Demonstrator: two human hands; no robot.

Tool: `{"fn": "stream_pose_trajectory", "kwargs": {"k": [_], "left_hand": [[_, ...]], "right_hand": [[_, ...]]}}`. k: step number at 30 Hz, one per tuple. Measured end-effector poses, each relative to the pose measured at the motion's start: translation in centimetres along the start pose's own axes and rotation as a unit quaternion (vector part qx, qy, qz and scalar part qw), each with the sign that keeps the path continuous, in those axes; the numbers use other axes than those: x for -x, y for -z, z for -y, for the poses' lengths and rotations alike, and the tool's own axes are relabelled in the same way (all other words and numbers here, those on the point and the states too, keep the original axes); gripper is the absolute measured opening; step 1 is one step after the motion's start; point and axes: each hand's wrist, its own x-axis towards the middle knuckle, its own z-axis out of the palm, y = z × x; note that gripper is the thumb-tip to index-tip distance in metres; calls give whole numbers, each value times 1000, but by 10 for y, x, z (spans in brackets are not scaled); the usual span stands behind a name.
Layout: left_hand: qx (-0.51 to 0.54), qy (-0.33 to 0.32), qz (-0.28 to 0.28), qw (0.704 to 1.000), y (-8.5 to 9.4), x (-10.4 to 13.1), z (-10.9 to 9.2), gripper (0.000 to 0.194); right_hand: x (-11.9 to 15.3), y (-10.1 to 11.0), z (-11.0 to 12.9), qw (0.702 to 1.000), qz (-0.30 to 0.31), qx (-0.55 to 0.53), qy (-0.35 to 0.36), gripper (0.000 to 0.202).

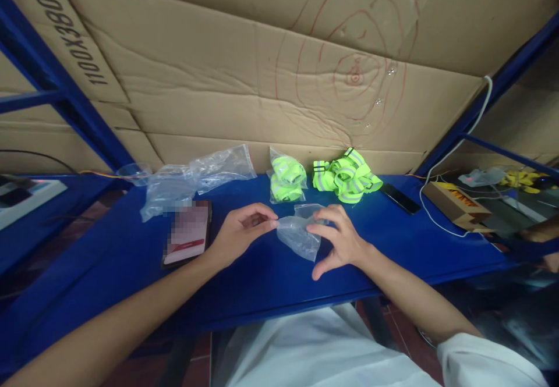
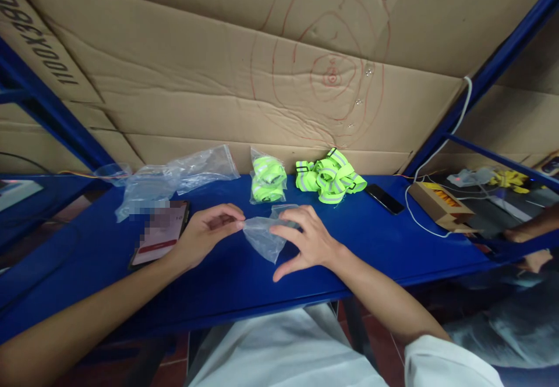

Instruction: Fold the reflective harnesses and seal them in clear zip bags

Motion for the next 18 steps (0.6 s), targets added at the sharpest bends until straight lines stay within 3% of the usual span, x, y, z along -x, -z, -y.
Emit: {"fn": "stream_pose_trajectory", "kwargs": {"k": [2,4,5,7,10,12,14,18], "left_hand": [[-6,-11,1,1000,0,0,-2,22],[-15,-23,15,1000,-1,1,-5,23],[-20,-29,28,999,-1,3,-7,25],[-25,-25,56,998,-3,6,-12,30],[-3,2,42,999,-1,7,-17,34],[3,-2,12,1000,1,5,-17,34],[15,1,34,999,3,1,-14,38],[61,101,148,982,-5,1,-3,72]], "right_hand": [[-6,0,7,999,-22,12,35,61],[-11,2,14,999,-44,-7,20,29],[-12,2,17,998,-52,-29,-11,17],[-13,5,19,987,-74,-85,-112,16],[-12,12,13,934,-163,-125,-294,20],[-11,14,7,899,-211,-126,-362,22],[-12,12,4,890,-193,-147,-385,23],[-13,-5,11,869,-56,-283,-402,31]]}}
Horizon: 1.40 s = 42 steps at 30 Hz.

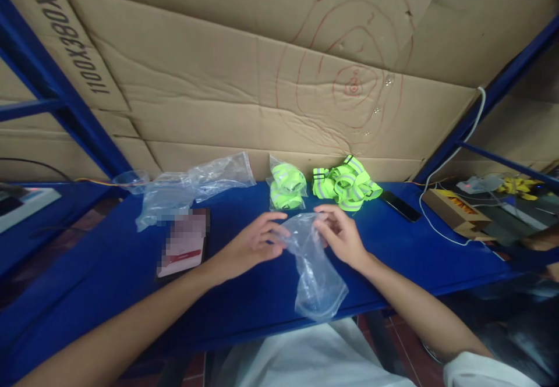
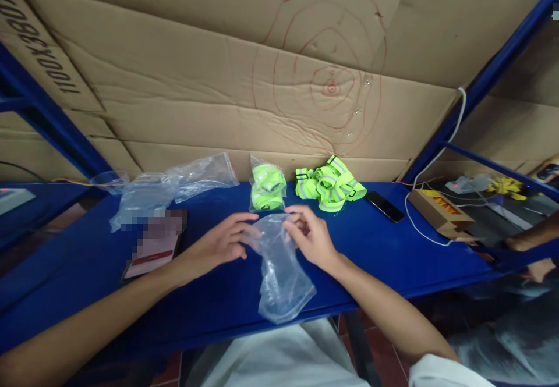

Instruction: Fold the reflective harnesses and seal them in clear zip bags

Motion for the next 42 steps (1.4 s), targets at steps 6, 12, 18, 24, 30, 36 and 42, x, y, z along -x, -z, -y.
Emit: {"fn": "stream_pose_trajectory", "kwargs": {"k": [6,12,18,24,30,36,42], "left_hand": [[-39,82,-24,996,-3,-1,18,59],[-164,41,-126,978,8,-4,29,60],[-210,27,-104,972,6,-4,25,53],[-239,42,-74,967,7,-4,24,48],[-335,38,-113,935,7,-3,24,52],[-441,-5,-100,892,11,-2,32,52],[-437,-36,-99,893,11,-4,8,54]], "right_hand": [[-12,26,-9,982,34,160,93,43],[-58,95,-23,823,100,558,18,61],[-111,50,-36,779,161,604,-43,74],[-154,49,-45,793,128,587,-99,44],[-168,100,-16,886,31,459,-55,26],[-175,116,4,958,-151,242,-4,29],[-177,89,24,981,-185,61,4,23]]}}
